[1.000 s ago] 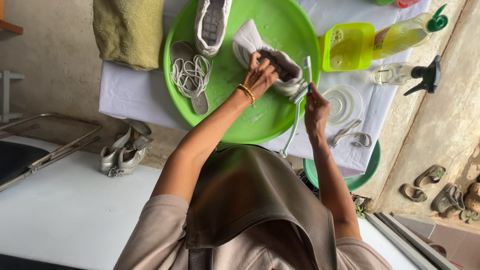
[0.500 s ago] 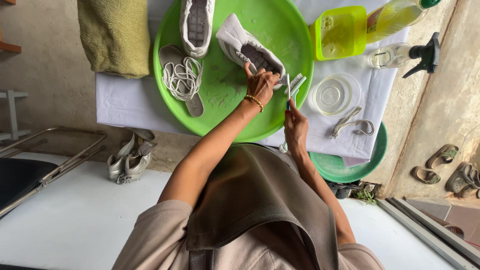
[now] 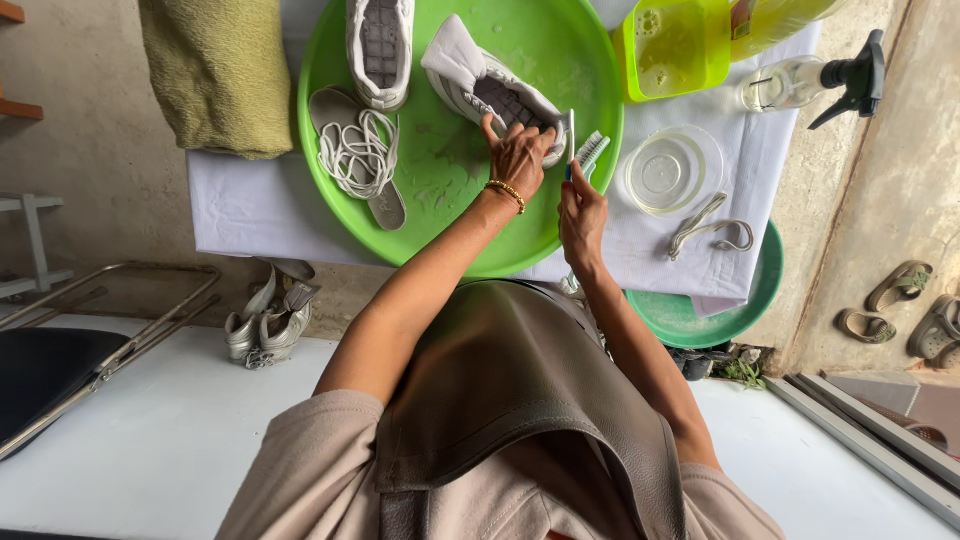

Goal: The person cleans a white shoe using a brush and soapy water in a green basin on a table, occasionally adding more cleaning solution from a bottle.

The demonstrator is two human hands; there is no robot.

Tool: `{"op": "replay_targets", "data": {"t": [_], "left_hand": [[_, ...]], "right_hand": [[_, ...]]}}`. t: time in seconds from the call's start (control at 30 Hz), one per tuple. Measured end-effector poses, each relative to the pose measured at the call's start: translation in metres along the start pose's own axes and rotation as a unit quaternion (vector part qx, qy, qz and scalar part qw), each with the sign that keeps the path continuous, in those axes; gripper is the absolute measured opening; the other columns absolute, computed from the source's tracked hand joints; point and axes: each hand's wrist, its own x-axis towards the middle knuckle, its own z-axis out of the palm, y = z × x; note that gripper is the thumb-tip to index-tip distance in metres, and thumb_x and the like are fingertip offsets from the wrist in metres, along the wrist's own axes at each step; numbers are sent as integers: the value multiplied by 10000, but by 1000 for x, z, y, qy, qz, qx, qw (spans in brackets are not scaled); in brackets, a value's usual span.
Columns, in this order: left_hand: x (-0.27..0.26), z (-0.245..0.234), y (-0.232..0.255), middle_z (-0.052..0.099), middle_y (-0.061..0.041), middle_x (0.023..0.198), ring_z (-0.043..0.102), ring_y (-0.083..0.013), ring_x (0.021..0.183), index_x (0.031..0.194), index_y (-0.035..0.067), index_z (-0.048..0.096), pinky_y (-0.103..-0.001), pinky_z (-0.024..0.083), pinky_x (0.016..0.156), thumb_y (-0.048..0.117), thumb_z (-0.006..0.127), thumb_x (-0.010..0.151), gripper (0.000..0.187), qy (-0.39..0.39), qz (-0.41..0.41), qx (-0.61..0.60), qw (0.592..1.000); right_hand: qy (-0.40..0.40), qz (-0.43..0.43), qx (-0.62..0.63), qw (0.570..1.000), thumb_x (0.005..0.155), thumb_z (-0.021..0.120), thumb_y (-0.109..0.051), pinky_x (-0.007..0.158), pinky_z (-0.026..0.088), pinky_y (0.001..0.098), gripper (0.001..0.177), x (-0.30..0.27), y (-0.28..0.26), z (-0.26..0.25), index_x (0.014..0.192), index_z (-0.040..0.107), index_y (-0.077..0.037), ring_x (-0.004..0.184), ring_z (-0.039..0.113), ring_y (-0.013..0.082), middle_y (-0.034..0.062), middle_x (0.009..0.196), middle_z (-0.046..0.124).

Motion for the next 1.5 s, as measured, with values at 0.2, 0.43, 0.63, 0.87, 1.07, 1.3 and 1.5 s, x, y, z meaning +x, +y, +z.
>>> {"op": "replay_targets", "data": {"t": [0.2,0.43,0.63,0.87,1.07,1.3,1.5], "left_hand": [[-2,5,0,688,-2,836,651,-229,930,1075,169,744,-740,186,1066,-35,672,800,350,59,11,-11,998],[2,-1,3,696,18,828,658,-217,969,999,206,745,-758,174,1088,-16,686,802,302,12,-20,-9,1000],[0,1,5,691,2,845,655,-223,972,1025,198,739,-763,176,1082,-8,692,813,299,8,-24,0,1000],[-1,3,6,699,2,870,653,-226,988,1076,196,742,-758,186,1092,-2,694,805,339,0,-40,-4,999],[1,6,5,705,-7,900,648,-230,997,1120,193,744,-765,183,1079,-5,684,825,360,48,-33,-4,998],[-4,5,7,700,-1,925,642,-207,1009,1182,213,730,-731,176,1100,-6,659,860,396,-12,-56,-4,998],[-20,17,-7,695,16,1029,622,-183,1053,1247,126,689,-735,156,1113,153,691,940,308,117,-3,-67,991]], "right_hand": [[-9,-23,-49,998,1031,538,-64,505,365,244,462,-5,-2,0,1492,549,-42,599,420,29,-65,684,451],[-3,-10,-44,999,1016,535,-51,499,343,254,467,-20,-7,-1,1481,567,-34,592,403,31,-66,692,458],[-9,4,22,1000,1032,538,-60,470,320,252,443,3,-7,4,1475,542,-31,561,379,31,-77,682,440],[-15,11,-5,1000,1035,530,-56,484,314,250,460,-6,-5,-3,1495,542,-34,571,375,35,-77,682,430],[-13,-29,-71,997,1026,542,-56,515,356,249,468,-18,-5,-4,1494,556,-50,616,398,31,-64,706,448],[-1,-23,-107,994,1009,564,-73,504,313,270,460,-13,0,-7,1469,564,-68,602,344,52,-34,685,386],[-7,-122,-200,972,1046,606,-100,561,390,294,423,-32,1,-57,1469,607,-116,630,409,75,59,731,509]]}}
